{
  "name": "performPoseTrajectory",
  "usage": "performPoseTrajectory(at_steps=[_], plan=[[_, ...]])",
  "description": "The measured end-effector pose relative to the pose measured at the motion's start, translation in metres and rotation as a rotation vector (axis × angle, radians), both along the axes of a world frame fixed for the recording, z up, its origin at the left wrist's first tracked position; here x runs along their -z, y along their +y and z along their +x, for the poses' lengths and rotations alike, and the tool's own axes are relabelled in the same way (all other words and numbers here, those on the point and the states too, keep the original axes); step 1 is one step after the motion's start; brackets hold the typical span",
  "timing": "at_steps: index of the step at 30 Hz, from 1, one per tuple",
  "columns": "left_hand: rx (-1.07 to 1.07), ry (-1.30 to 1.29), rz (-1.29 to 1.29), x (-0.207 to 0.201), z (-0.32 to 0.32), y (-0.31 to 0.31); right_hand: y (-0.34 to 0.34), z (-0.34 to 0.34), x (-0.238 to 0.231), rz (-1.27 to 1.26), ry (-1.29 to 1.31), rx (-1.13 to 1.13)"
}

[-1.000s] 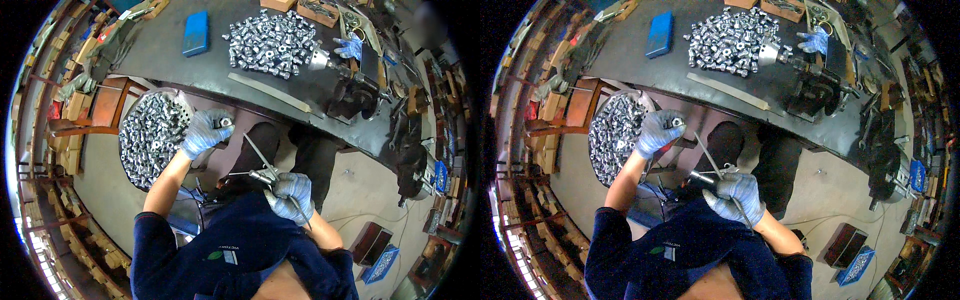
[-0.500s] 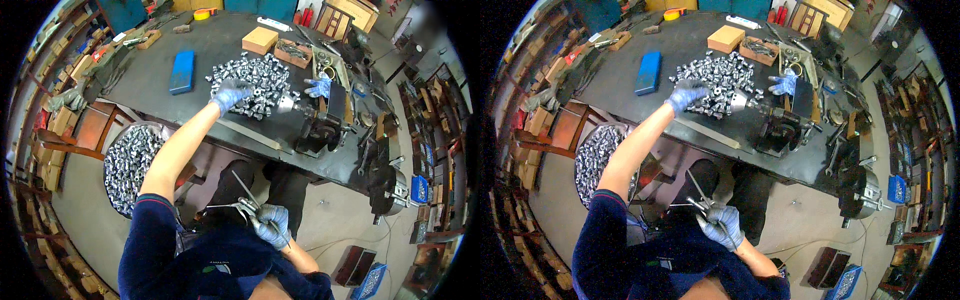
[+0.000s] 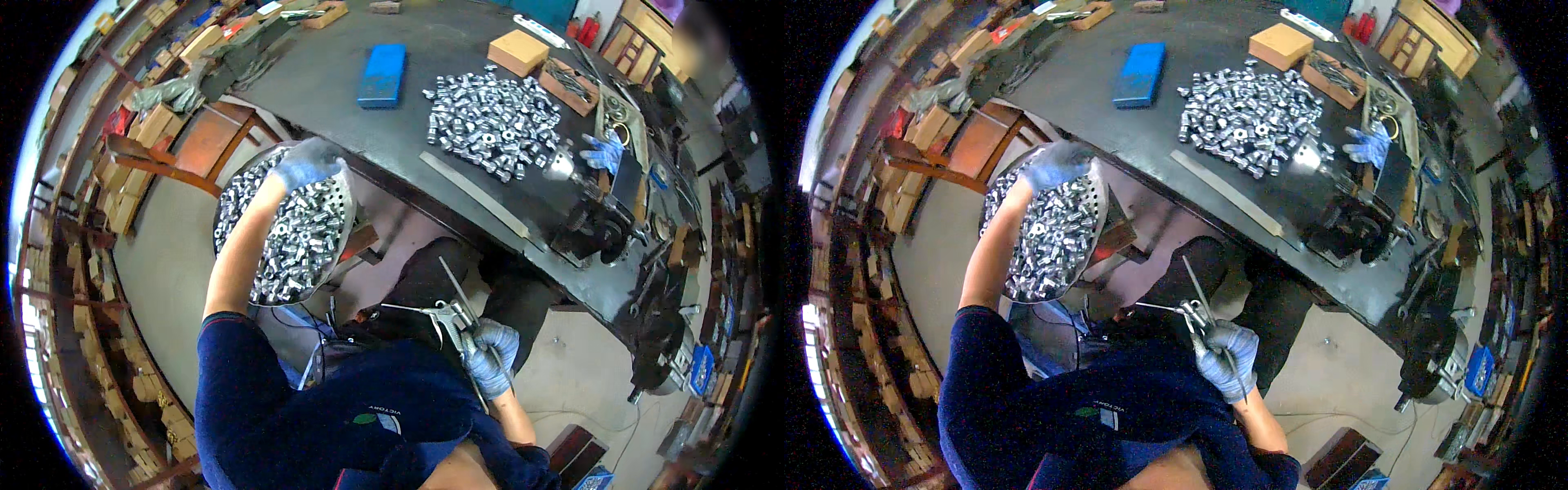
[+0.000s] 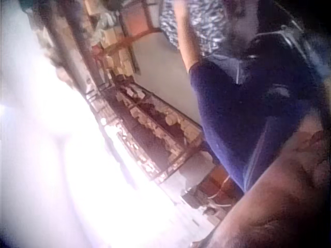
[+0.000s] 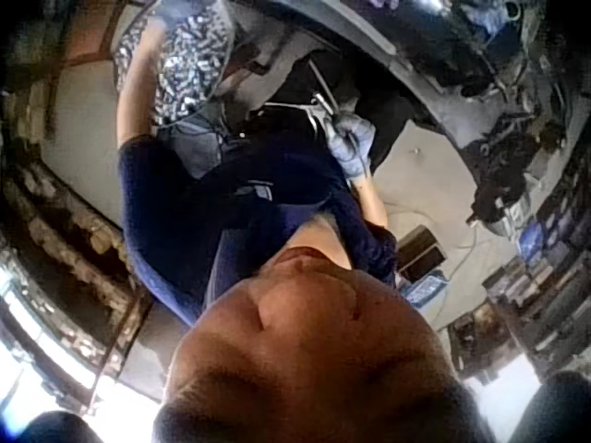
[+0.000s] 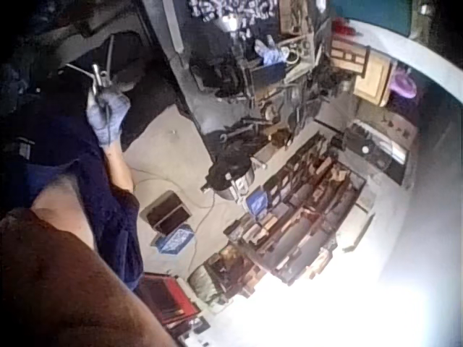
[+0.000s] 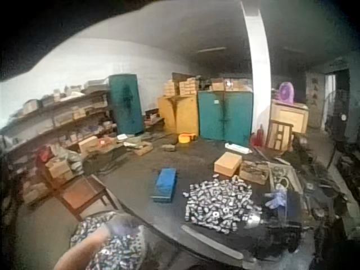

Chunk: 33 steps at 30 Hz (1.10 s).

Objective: The person takes metal parts one by one from a circular tray and measures their dimensions using a pair of calipers.

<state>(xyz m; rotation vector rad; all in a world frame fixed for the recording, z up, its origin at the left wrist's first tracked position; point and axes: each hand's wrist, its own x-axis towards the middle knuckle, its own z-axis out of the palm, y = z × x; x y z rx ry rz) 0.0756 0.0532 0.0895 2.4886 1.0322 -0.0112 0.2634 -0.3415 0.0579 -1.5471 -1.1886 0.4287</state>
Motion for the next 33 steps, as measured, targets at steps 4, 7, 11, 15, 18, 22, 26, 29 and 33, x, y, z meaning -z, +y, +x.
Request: performPoseTrajectory(at_steps=[4, 7, 11, 15, 18, 22, 26, 29, 33], plan=[[-0.04, 0.17, 0.127, 0.05, -0.061, 0.009, 0.01, -0.002, 0.0, 0.045, -0.001, -0.061], [-0.054, 0.331, 0.281, 0.066, -0.061, -0.002, 0.013, -0.005, -0.005, 0.05, 0.032, -0.08], [-0.069, 0.361, 0.262, 0.082, -0.058, 0.003, 0.006, -0.006, -0.001, -0.023, -0.013, -0.045], [-0.061, 0.388, 0.326, 0.088, -0.055, 0.009, 0.006, -0.009, -0.003, 0.008, -0.037, -0.011], [-0.07, 0.414, 0.385, 0.074, -0.048, 0.0, 0.006, -0.012, -0.005, -0.004, -0.005, -0.013], [-0.196, 0.245, 0.315, 0.036, -0.035, -0.025, 0.001, -0.01, -0.002, -0.007, 0.011, -0.02], [-0.368, -0.712, -0.317, 0.032, -0.037, -0.062, 0.006, -0.009, -0.003, 0.01, 0.012, -0.03], [-0.284, -0.85, -0.828, 0.0, -0.017, -0.123, 0.01, -0.01, -0.008, 0.046, 0.038, -0.061], [-0.26, -1.033, -1.447, 0.028, 0.009, -0.18, 0.015, -0.01, -0.009, 0.038, 0.058, -0.081]])
